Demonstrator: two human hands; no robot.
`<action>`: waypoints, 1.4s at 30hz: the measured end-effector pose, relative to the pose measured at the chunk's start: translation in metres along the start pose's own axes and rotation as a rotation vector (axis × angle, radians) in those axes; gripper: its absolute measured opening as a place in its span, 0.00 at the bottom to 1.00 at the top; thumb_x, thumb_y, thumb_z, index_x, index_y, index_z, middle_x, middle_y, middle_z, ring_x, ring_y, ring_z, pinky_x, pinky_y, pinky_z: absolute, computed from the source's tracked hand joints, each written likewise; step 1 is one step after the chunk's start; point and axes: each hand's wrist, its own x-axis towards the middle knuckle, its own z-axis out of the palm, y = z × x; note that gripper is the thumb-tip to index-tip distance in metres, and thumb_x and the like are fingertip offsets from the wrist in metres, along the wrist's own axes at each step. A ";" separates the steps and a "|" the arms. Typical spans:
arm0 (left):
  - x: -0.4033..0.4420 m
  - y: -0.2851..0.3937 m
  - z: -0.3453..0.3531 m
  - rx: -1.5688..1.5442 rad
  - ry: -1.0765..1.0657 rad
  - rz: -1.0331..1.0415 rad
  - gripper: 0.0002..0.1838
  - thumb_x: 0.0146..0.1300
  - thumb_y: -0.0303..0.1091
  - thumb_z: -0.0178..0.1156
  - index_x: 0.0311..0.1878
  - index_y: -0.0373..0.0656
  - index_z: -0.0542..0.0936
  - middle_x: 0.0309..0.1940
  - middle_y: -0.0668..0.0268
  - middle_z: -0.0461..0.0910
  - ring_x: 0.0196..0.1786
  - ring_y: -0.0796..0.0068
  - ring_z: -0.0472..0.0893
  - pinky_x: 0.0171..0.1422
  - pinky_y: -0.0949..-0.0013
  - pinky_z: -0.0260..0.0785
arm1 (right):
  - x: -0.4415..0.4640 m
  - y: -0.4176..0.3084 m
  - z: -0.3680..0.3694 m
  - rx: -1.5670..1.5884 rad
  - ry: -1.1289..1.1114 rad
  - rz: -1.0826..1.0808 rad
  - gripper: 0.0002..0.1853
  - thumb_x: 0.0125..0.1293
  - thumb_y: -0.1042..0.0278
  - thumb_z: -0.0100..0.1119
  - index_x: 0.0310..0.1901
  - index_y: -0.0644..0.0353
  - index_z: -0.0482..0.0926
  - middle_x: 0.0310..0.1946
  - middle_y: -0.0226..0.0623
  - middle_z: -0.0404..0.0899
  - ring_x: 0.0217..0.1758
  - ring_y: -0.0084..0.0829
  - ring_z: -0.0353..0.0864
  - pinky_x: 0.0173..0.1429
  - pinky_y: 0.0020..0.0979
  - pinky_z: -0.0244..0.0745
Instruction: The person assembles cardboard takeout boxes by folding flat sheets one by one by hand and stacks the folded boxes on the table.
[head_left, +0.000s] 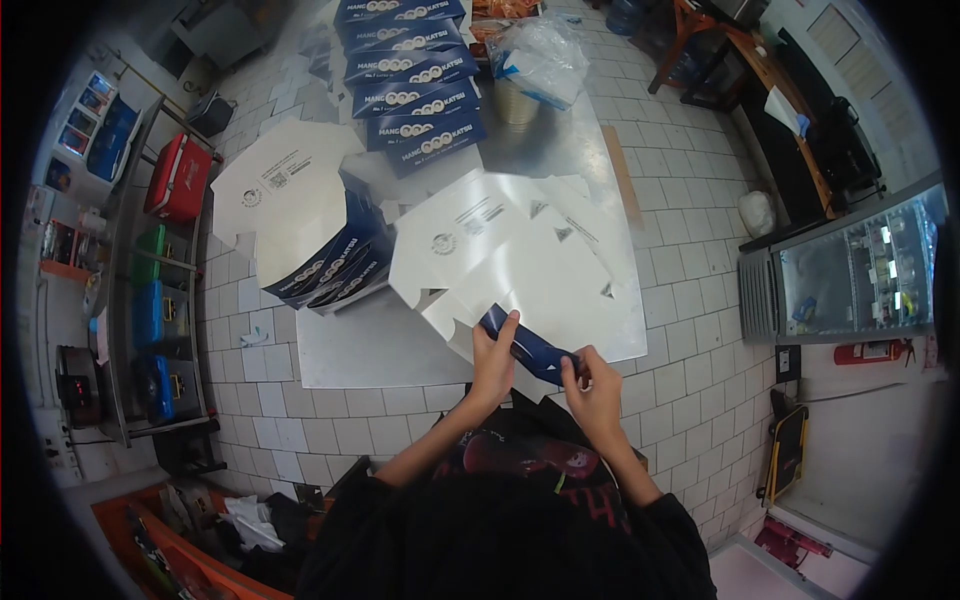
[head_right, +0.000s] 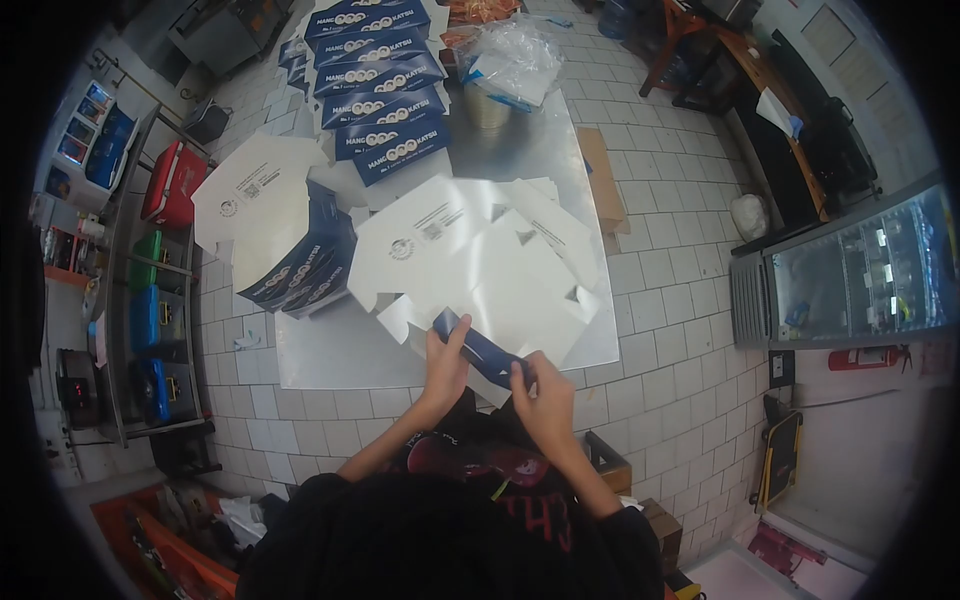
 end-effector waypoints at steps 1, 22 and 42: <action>0.003 -0.004 -0.003 0.033 -0.028 0.022 0.22 0.59 0.35 0.62 0.47 0.32 0.62 0.40 0.61 0.69 0.42 0.77 0.72 0.44 0.74 0.67 | 0.003 0.003 -0.001 -0.002 0.001 -0.002 0.06 0.57 0.74 0.59 0.28 0.65 0.72 0.15 0.36 0.70 0.14 0.27 0.67 0.19 0.25 0.59; -0.025 0.052 0.026 0.817 -1.004 0.368 0.51 0.43 0.27 0.65 0.70 0.43 0.47 0.67 0.54 0.54 0.67 0.59 0.60 0.68 0.65 0.53 | 0.069 -0.020 -0.059 0.612 -0.077 -0.027 0.30 0.72 0.46 0.27 0.30 0.64 0.72 0.19 0.34 0.73 0.23 0.24 0.75 0.27 0.23 0.68; -0.056 0.134 0.036 1.033 -0.858 0.736 0.45 0.38 0.21 0.63 0.66 0.50 0.60 0.67 0.65 0.57 0.69 0.52 0.54 0.72 0.55 0.48 | 0.015 -0.054 -0.077 -0.455 0.284 -0.487 0.23 0.53 0.66 0.67 0.51 0.58 0.74 0.47 0.36 0.77 0.50 0.33 0.77 0.54 0.31 0.69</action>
